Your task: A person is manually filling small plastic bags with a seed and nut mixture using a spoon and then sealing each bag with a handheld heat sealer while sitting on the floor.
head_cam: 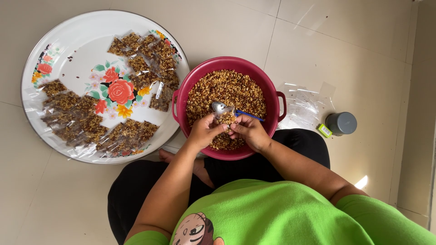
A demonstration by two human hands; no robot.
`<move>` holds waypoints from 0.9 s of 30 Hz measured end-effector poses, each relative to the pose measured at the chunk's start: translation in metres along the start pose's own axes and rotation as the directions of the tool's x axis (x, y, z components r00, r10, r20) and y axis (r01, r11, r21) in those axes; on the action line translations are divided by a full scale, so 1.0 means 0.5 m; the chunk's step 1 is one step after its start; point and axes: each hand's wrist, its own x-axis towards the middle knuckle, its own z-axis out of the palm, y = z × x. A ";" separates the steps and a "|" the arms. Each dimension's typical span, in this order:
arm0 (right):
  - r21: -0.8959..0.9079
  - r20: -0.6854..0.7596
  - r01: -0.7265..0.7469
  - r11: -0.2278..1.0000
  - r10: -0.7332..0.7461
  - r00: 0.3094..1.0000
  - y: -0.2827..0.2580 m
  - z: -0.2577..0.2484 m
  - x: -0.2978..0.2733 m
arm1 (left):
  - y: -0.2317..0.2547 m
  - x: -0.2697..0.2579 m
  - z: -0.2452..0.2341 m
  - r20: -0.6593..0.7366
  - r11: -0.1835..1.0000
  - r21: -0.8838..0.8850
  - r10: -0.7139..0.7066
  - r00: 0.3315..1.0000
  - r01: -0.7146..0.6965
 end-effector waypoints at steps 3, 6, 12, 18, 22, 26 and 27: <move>-0.047 0.023 0.011 0.999 -0.010 1.000 0.018 -0.013 0.013 | 0.015 -0.002 0.006 0.026 0.999 0.053 0.006 1.000 -0.007; -0.042 0.005 0.001 0.999 -0.001 1.000 0.021 -0.019 0.015 | 0.010 -0.001 0.004 0.019 0.998 0.053 0.021 1.000 -0.022; 0.010 0.020 -0.034 0.999 0.034 0.999 -0.025 0.016 -0.003 | -0.031 0.010 0.009 -0.034 0.997 -0.020 0.070 0.997 -0.071; -0.042 0.020 -0.009 0.999 0.010 1.000 -0.039 0.028 -0.011 | -0.025 0.009 0.008 -0.026 0.995 0.021 0.097 0.995 -0.096; -0.016 0.012 0.007 1.000 -0.007 1.000 -0.028 0.018 -0.005 | 0.008 -0.003 0.010 -0.036 0.995 0.000 0.101 0.994 -0.101; -0.002 0.021 0.014 1.000 -0.014 1.000 -0.028 0.015 -0.004 | -0.005 0.002 0.014 -0.056 0.997 -0.021 0.077 0.995 -0.078; -0.006 0.028 0.016 1.000 -0.016 0.999 -0.026 0.013 -0.003 | -0.012 0.004 0.014 -0.058 0.997 -0.025 0.065 0.996 -0.067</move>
